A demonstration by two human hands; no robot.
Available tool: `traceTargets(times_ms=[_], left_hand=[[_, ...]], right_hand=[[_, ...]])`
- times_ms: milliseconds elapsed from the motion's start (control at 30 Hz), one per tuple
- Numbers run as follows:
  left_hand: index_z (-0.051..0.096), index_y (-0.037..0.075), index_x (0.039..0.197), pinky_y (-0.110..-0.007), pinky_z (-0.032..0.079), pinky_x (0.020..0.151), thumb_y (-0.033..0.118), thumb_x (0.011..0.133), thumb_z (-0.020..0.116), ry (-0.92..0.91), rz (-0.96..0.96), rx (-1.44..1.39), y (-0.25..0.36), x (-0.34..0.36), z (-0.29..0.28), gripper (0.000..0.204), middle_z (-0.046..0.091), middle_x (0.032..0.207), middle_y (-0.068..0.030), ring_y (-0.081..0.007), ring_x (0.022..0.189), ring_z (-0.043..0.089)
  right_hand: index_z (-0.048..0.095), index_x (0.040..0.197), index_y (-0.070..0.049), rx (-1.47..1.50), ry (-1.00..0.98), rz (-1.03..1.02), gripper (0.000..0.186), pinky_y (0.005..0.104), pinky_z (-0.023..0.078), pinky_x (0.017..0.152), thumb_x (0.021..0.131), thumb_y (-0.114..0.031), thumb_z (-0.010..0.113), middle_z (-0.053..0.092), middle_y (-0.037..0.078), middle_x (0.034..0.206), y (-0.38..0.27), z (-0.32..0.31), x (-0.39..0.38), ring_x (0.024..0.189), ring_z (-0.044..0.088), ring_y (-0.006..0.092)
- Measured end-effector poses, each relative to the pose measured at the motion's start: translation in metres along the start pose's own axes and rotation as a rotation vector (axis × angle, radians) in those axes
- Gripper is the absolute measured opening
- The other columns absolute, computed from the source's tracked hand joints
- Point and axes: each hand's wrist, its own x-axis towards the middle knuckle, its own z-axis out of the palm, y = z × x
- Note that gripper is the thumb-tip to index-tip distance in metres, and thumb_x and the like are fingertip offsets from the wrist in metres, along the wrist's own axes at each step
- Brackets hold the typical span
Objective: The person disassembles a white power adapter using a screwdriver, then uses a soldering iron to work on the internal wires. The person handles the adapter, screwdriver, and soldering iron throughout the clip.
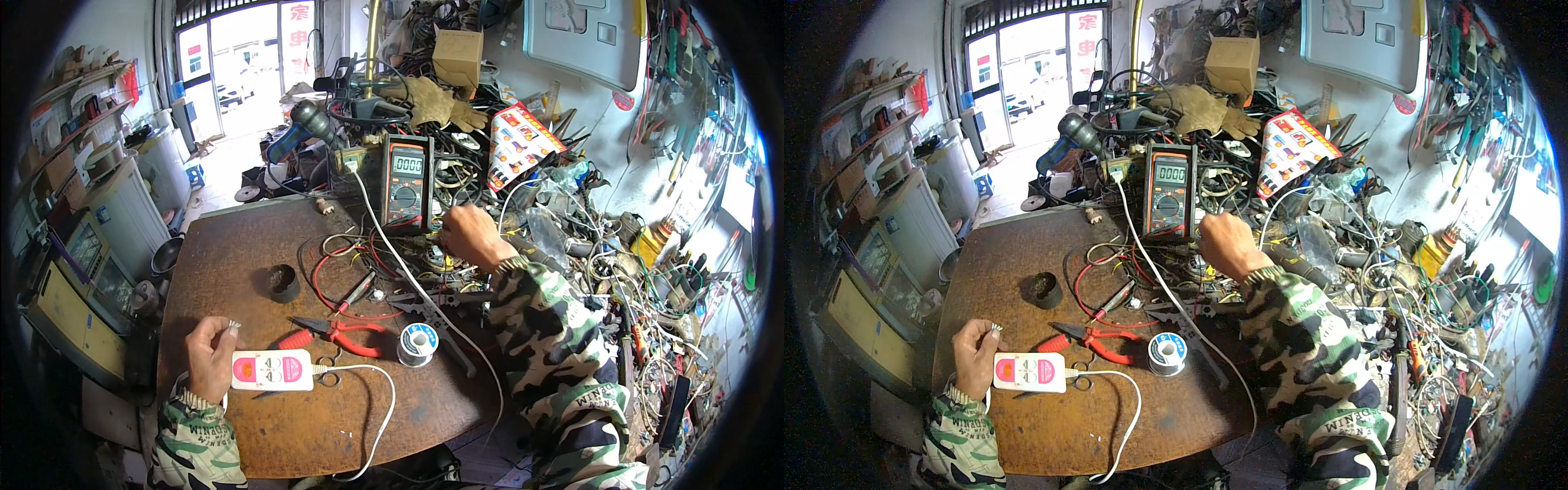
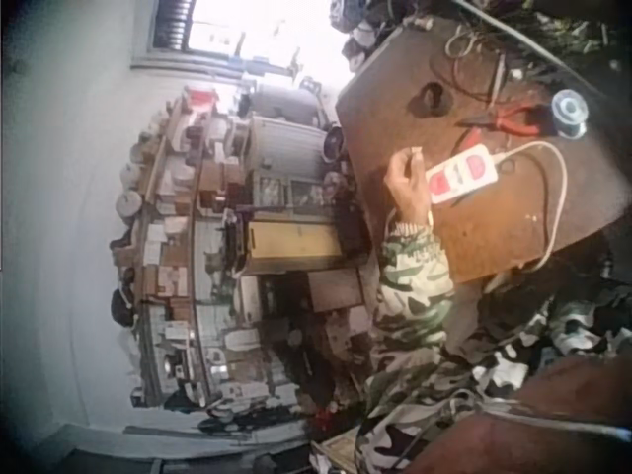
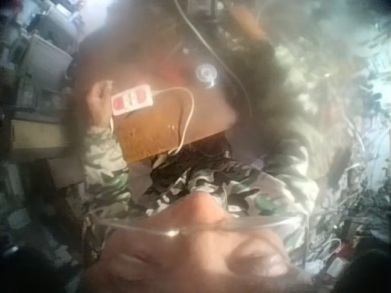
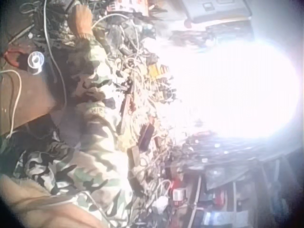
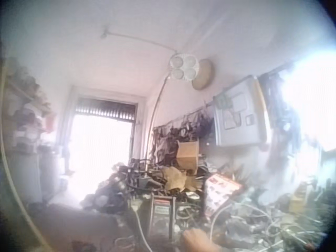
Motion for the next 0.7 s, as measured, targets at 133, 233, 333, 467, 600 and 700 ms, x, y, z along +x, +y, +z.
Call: traceTargets(times_ms=[133, 233, 333, 467, 600, 700], left_hand=[[0.061, -0.005, 0.092, -0.027, 0.051, 0.063, 0.002, 0.094, 0.059, 0.004, 0.001, 0.005, -0.003, 0.000, 0.001, 0.008, 0.066, 0.079, -0.0057, -0.0106, 0.070, 0.064], [0.061, -0.006, 0.092, -0.027, 0.051, 0.062, 0.002, 0.093, 0.059, 0.009, 0.012, 0.015, -0.001, 0.001, 0.001, 0.008, 0.066, 0.079, -0.0062, -0.0110, 0.069, 0.064], [0.062, -0.006, 0.092, -0.027, 0.051, 0.061, 0.002, 0.093, 0.060, 0.036, 0.001, 0.012, -0.002, -0.001, -0.001, 0.009, 0.067, 0.079, -0.0065, -0.0116, 0.069, 0.065], [0.062, -0.007, 0.094, -0.028, 0.052, 0.060, 0.004, 0.092, 0.061, 0.025, 0.010, 0.051, 0.004, 0.000, 0.000, 0.011, 0.068, 0.077, -0.0074, -0.0123, 0.069, 0.066], [0.063, -0.007, 0.094, -0.029, 0.052, 0.060, 0.006, 0.092, 0.062, 0.017, 0.019, 0.066, 0.001, -0.001, -0.003, 0.013, 0.068, 0.076, -0.0091, -0.0129, 0.069, 0.067], [0.064, -0.007, 0.094, -0.029, 0.051, 0.059, 0.008, 0.091, 0.063, 0.023, 0.042, 0.051, -0.004, -0.001, -0.003, 0.014, 0.068, 0.075, -0.0085, -0.0129, 0.068, 0.066]], right_hand=[[0.068, 0.073, 0.003, 0.028, 0.200, -0.002, 0.017, 0.0469, 0.057, 0.067, 0.082, -0.011, 0.063, 0.067, 0.025, 0.073, 0.000, 0.017, 0.035, 0.074, 0.069, 0.0407], [0.069, 0.074, 0.002, 0.030, 0.193, 0.029, 0.015, 0.0479, 0.057, 0.068, 0.082, -0.009, 0.062, 0.067, 0.025, 0.074, 0.003, 0.034, 0.053, 0.075, 0.070, 0.0416], [0.069, 0.075, 0.002, 0.023, 0.175, 0.051, 0.015, 0.0483, 0.058, 0.069, 0.081, -0.009, 0.062, 0.068, 0.025, 0.075, -0.010, 0.040, 0.060, 0.075, 0.070, 0.0418], [0.071, 0.082, -0.001, 0.030, 0.149, 0.118, 0.019, 0.0490, 0.056, 0.074, 0.080, -0.019, 0.068, 0.068, 0.023, 0.078, 0.003, 0.045, 0.056, 0.078, 0.068, 0.0417], [0.072, 0.082, -0.001, 0.136, 0.176, 0.037, 0.020, 0.0498, 0.054, 0.070, 0.078, -0.021, 0.071, 0.067, 0.023, 0.074, -0.006, 0.014, 0.039, 0.076, 0.068, 0.0419], [0.071, 0.082, -0.001, 0.123, 0.211, 0.066, 0.020, 0.0479, 0.054, 0.069, 0.080, -0.021, 0.071, 0.067, 0.022, 0.074, -0.005, -0.003, 0.023, 0.074, 0.068, 0.0408]])
